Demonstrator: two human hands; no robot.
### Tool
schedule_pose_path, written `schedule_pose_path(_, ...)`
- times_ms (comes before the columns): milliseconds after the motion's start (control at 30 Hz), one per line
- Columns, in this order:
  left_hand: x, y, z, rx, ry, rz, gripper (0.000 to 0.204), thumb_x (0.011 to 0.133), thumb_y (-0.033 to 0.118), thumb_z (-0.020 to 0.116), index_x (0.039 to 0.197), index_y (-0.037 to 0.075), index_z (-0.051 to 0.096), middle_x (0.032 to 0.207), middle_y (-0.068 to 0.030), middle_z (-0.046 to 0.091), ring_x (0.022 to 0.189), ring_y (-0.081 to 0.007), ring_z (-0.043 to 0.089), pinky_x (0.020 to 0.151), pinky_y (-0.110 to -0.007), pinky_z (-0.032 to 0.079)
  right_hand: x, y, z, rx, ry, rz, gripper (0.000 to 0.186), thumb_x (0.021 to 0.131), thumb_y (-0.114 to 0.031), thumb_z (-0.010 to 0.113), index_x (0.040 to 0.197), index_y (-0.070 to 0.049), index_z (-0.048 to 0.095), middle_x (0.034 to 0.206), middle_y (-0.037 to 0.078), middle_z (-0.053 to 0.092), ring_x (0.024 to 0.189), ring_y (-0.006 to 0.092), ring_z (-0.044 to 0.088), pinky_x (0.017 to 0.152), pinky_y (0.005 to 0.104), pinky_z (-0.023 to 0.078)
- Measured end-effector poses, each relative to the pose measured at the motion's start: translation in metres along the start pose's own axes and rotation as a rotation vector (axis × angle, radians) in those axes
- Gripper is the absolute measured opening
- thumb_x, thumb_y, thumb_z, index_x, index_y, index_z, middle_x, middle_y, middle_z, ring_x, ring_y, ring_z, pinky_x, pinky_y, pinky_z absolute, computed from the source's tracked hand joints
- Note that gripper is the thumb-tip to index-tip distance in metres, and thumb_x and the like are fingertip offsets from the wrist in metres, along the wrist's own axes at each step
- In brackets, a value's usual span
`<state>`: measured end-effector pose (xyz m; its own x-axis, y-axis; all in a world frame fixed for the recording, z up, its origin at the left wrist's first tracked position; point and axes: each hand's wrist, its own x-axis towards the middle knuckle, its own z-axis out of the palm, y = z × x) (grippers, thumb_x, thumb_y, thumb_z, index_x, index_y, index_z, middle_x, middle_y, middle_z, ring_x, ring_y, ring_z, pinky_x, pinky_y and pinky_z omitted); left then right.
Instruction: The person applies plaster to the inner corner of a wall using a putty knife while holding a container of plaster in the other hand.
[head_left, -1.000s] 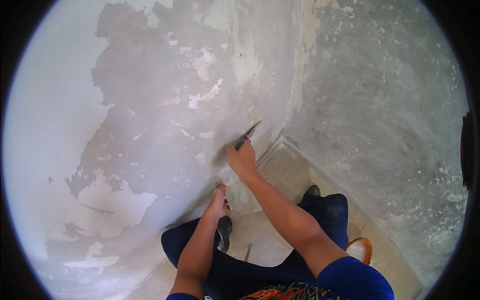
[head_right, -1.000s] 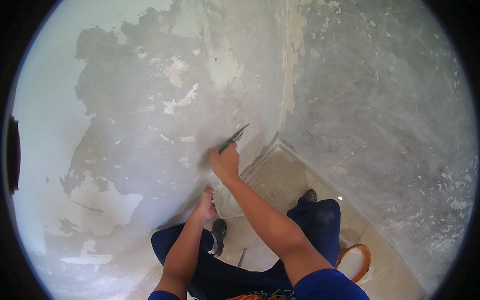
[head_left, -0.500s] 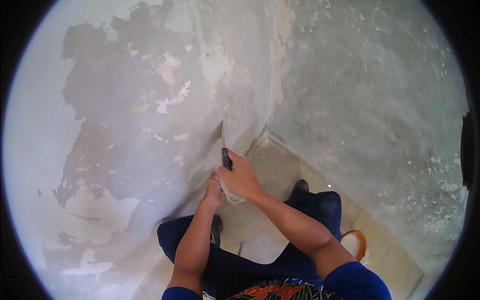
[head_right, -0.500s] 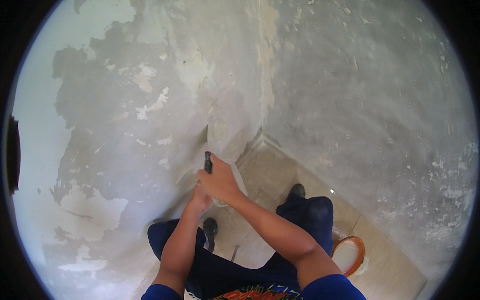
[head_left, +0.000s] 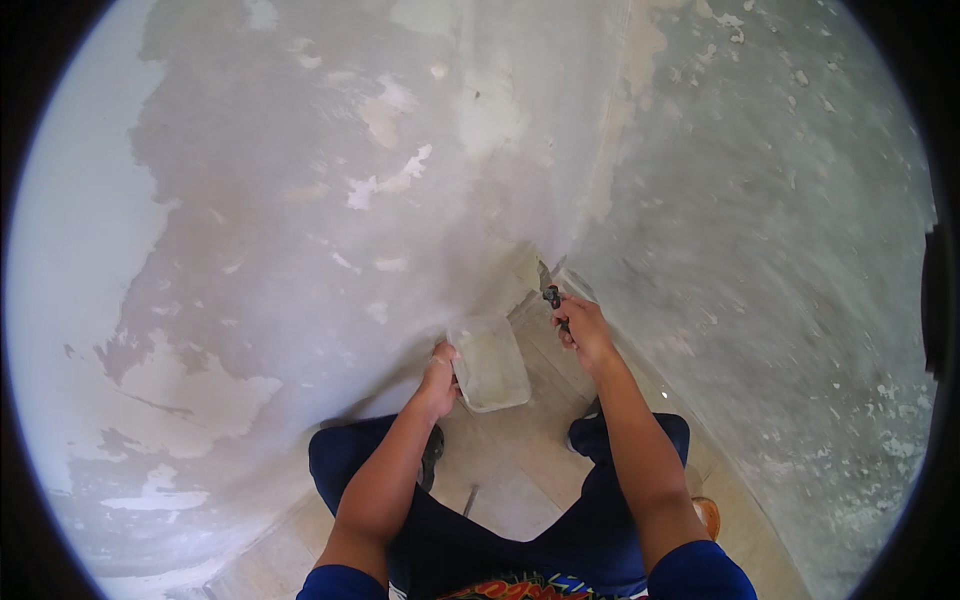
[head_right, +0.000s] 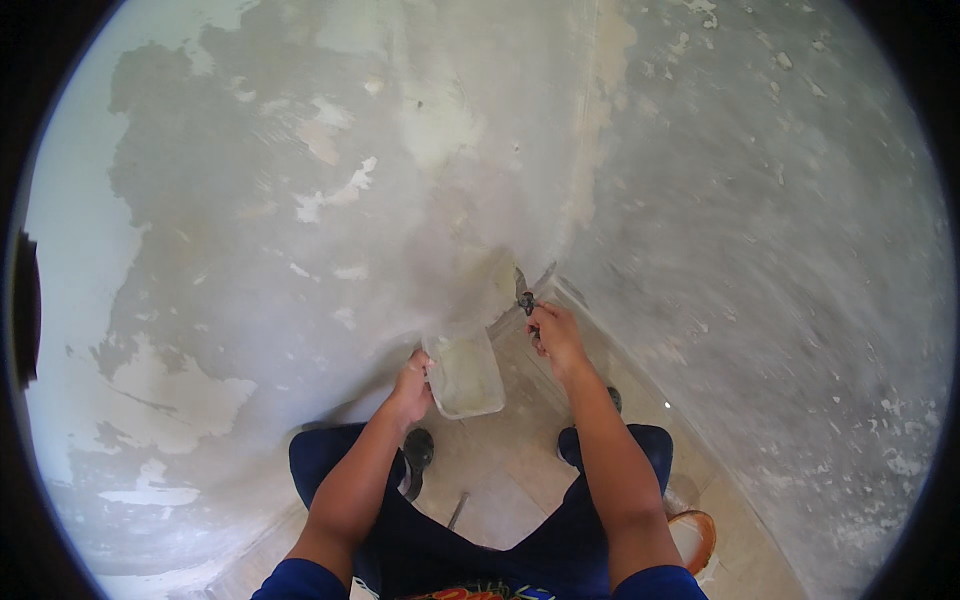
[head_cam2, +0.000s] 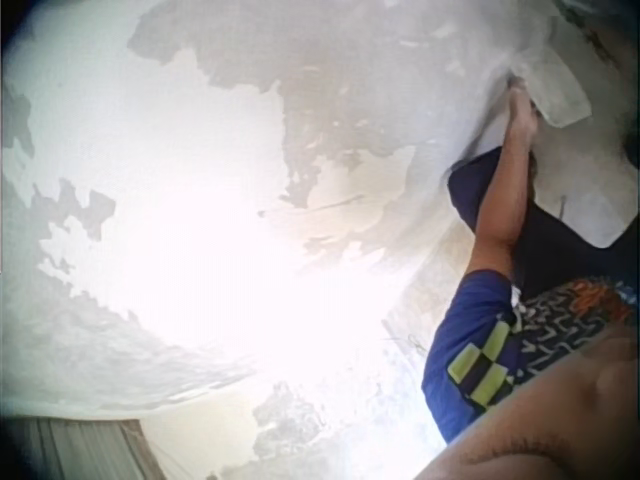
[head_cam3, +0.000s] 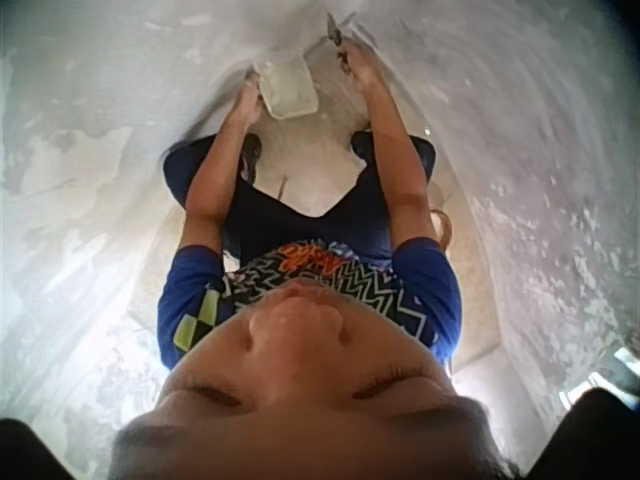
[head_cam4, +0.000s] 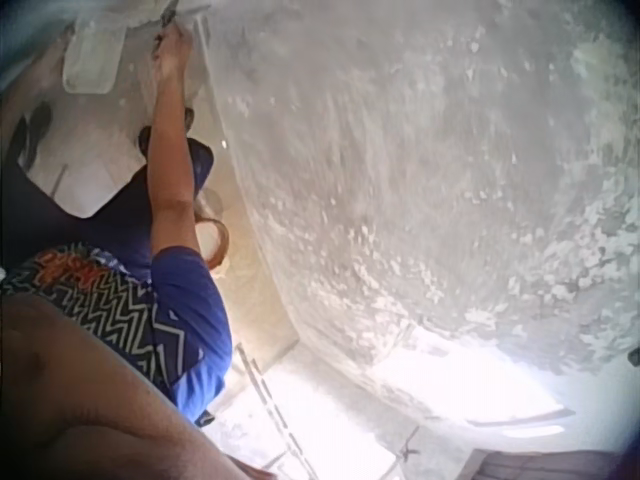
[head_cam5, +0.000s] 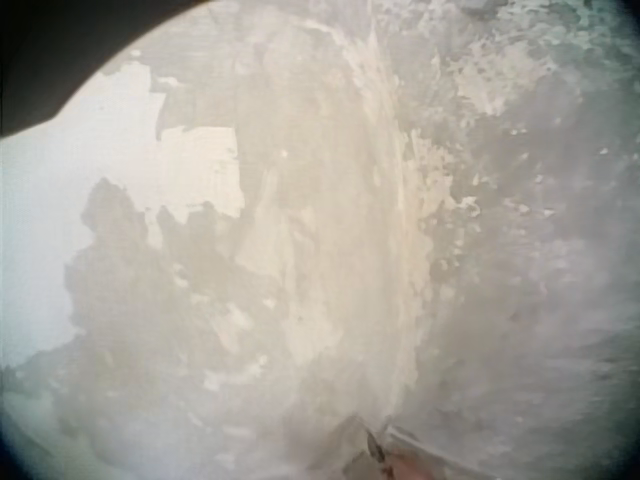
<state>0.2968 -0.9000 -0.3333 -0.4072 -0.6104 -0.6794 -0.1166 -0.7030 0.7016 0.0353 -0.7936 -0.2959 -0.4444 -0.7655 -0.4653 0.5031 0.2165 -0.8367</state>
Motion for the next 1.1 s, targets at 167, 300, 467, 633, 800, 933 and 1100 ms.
schedule_pose_path(167,-0.015,0.013,-0.006,-0.008,-0.006,0.029,0.063,0.089,0.031,0.053,0.149,0.012,0.05,0.144,-0.0116,0.057,0.135,-0.0315,0.055,0.114,-0.05,0.045,-0.018,-0.029,0.041,-0.068,-0.067,-0.042,0.017,0.088,-0.007,0.063,0.103,0.0,0.068,0.071,0.001,0.057,0.05,0.0096,0.045,0.043,0.0287,0.029)
schedule_pose_path(300,-0.018,0.012,-0.017,-0.037,-0.075,0.042,0.066,0.087,0.03,0.055,0.151,0.012,0.048,0.146,-0.0104,0.057,0.139,-0.0295,0.054,0.116,-0.049,0.043,-0.031,-0.031,0.07,-0.145,-0.05,-0.115,0.011,0.089,-0.003,0.066,0.099,0.003,0.066,0.072,0.004,0.058,0.048,0.0082,0.045,0.042,0.0269,0.027)
schedule_pose_path(467,-0.012,0.005,-0.034,-0.038,-0.075,0.047,0.069,0.086,0.029,0.056,0.152,0.012,0.046,0.147,-0.0108,0.057,0.138,-0.0297,0.055,0.117,-0.05,0.043,-0.043,-0.038,0.076,0.033,-0.12,-0.1,0.009,0.089,-0.003,0.068,0.095,0.003,0.066,0.073,0.004,0.058,0.048,0.0077,0.043,0.042,0.0263,0.027)
schedule_pose_path(633,-0.018,0.012,-0.027,-0.034,-0.09,0.067,0.07,0.086,0.029,0.056,0.154,0.011,0.044,0.149,-0.0109,0.055,0.138,-0.0301,0.054,0.117,-0.051,0.043,-0.069,-0.058,0.077,0.004,-0.212,-0.083,0.017,0.09,-0.003,0.067,0.104,0.006,0.067,0.077,0.005,0.059,0.047,0.0063,0.041,0.041,0.0251,0.027)
schedule_pose_path(800,-0.025,0.017,-0.013,-0.017,-0.056,0.043,0.067,0.09,0.029,0.052,0.155,0.013,0.044,0.148,-0.0106,0.055,0.138,-0.029,0.054,0.115,-0.05,0.045,-0.091,-0.07,0.059,0.158,-0.273,-0.039,0.031,0.094,-0.008,0.062,0.122,0.006,0.064,0.079,0.007,0.06,0.044,0.0057,0.041,0.039,0.0245,0.027)
schedule_pose_path(933,-0.03,0.02,-0.008,0.012,-0.045,0.036,0.067,0.09,0.03,0.053,0.154,0.014,0.045,0.148,-0.0105,0.055,0.137,-0.0291,0.055,0.114,-0.05,0.046,-0.087,-0.063,0.032,0.247,-0.203,-0.007,0.03,0.097,-0.011,0.058,0.123,0.003,0.062,0.078,0.008,0.06,0.042,0.008,0.041,0.037,0.0245,0.028)
schedule_pose_path(1100,-0.017,0.009,-0.029,0.025,-0.055,-0.03,0.063,0.093,0.034,0.052,0.152,0.014,0.046,0.147,-0.0113,0.055,0.134,-0.0322,0.056,0.111,-0.051,0.047,-0.051,-0.01,0.028,0.145,-0.018,-0.024,0.013,0.096,-0.012,0.06,0.103,-0.002,0.062,0.077,0.007,0.06,0.044,0.0111,0.045,0.039,0.0275,0.03)
